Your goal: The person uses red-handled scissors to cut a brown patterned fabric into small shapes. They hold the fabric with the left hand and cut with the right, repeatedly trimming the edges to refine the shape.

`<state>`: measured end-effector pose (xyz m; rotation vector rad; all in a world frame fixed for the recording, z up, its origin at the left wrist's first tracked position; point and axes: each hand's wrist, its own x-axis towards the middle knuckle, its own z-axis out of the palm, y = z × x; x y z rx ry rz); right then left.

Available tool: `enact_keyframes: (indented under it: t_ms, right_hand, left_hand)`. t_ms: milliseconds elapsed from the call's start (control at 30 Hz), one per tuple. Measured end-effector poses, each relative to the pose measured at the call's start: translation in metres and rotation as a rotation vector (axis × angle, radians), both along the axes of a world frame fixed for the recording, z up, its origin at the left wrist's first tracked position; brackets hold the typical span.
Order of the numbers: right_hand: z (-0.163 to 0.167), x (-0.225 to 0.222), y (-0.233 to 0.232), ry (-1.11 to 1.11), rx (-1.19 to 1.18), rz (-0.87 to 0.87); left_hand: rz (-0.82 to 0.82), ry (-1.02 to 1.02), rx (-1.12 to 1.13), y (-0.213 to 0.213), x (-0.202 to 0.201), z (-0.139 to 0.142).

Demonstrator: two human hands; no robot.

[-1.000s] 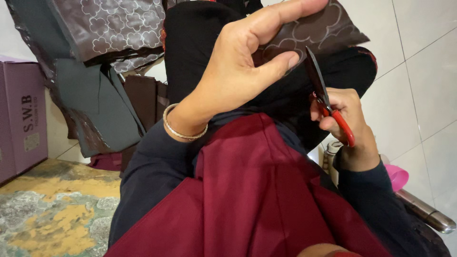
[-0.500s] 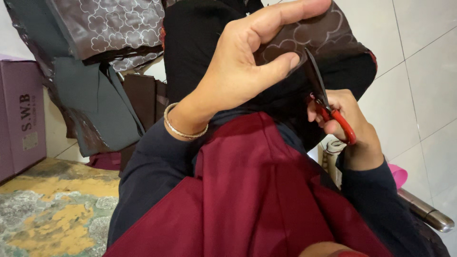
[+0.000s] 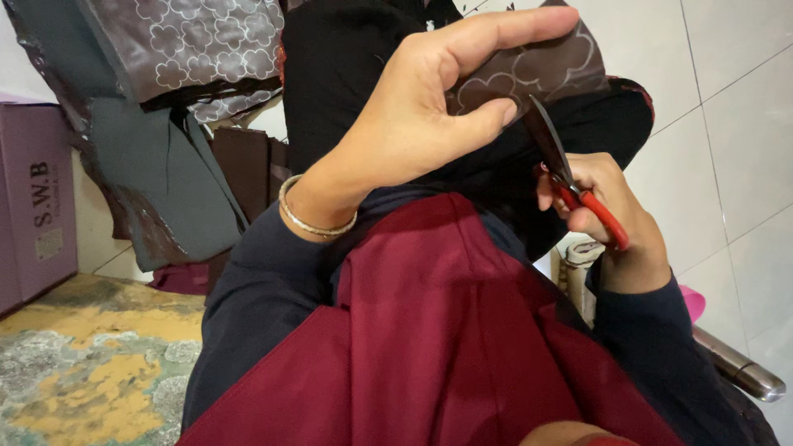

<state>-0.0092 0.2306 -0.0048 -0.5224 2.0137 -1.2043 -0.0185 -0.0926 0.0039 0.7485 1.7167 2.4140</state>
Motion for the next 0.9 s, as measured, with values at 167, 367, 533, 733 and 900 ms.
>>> enact_keyframes:
  t_ms: [167,367,533,733,900]
  right_hand:
    - [0.01,0.0,-0.001,-0.164,0.006,0.001]
    - [0.008,0.001,-0.006,0.085,0.008,0.017]
    - [0.008,-0.003,-0.007,0.166,0.006,0.072]
    - [0.008,-0.003,-0.013,0.064,-0.04,0.027]
    - [0.009,-0.001,-0.017,0.052,-0.062,-0.002]
  left_hand:
    - [0.022,-0.006,0.007,0.001,0.004,0.001]
    - [0.068,-0.034,0.023,0.004,0.004,0.006]
    - [0.117,0.008,-0.101,0.003,0.005,0.017]
    - [0.044,-0.003,-0.057,0.001,0.005,0.021]
    - [0.012,-0.026,0.005,0.0,0.007,0.015]
